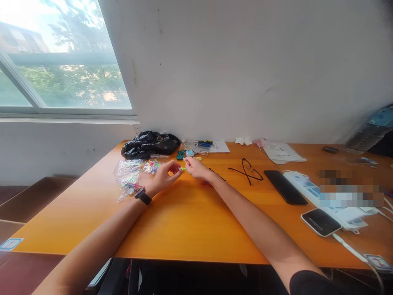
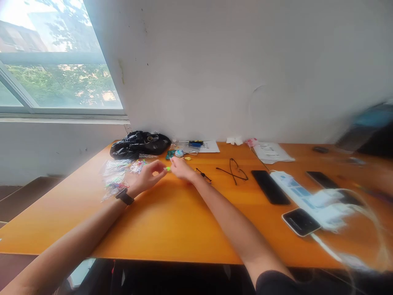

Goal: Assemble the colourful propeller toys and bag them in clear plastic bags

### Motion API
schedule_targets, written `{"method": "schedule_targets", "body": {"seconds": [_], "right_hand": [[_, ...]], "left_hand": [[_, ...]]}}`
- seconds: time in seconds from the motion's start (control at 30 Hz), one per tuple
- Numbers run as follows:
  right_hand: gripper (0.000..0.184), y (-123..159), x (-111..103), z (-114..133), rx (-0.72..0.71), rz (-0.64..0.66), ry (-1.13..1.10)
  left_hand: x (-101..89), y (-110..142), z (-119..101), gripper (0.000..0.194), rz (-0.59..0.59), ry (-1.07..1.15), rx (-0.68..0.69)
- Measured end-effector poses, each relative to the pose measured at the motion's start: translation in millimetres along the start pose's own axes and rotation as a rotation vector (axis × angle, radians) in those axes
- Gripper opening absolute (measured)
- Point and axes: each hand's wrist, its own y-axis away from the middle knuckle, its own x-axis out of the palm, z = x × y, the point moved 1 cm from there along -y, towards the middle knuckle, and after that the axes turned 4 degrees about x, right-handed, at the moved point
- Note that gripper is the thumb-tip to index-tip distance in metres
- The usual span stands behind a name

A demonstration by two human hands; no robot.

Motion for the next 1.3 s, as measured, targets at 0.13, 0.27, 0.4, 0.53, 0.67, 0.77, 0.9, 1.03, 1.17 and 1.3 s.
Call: {"method": "schedule_targets", "body": {"seconds": [0.13, 0.27, 0.4, 0.53, 0.67, 0.77, 0.9, 1.03, 1.17, 1.3], "right_hand": [[0.010, -4, -5, -8, 0.050, -0.044, 0.059], [0.026, -6, -12, -11, 0.079, -0.012, 0.089], [0.024, -6, -27, -15, 0.052, 0.049, 0.159], [0.023, -2, -41, -25, 0.059, 0.156, 0.214], [0.022, 0, -50, -36, 0.118, 0.234, 0.310], [0.024, -1, -55, -41, 0.149, 0.234, 0.347], [0.023, -3, -64, -40, 0.178, 0.172, 0.405], [0.020, -3, -70, -33, 0.159, 0.148, 0.423], [0.021, -1, -69, -24, 0.137, 0.213, 0.417], [0.024, 2, -68, -17, 0.101, 0.280, 0.430]], "left_hand": [[-0.9, 4, 5, 0.011, 0.123, -0.135, 0.033], [-0.9, 5, 12, 0.008, 0.150, -0.171, 0.124], [-1.1, 3, 17, 0.007, 0.174, -0.219, 0.134], [0.2, 3, 20, 0.015, 0.176, -0.197, 0.089], [2.3, 5, 24, 0.022, 0.148, -0.194, 0.092], [3.1, 4, 25, 0.025, 0.145, -0.193, 0.087], [4.2, 3, 28, 0.023, 0.156, -0.156, 0.111], [5.0, 2, 33, 0.023, 0.162, -0.166, 0.096], [3.7, 2, 31, 0.024, 0.183, -0.192, 0.088], [1.9, 2, 21, 0.033, 0.206, -0.264, 0.119]]}}
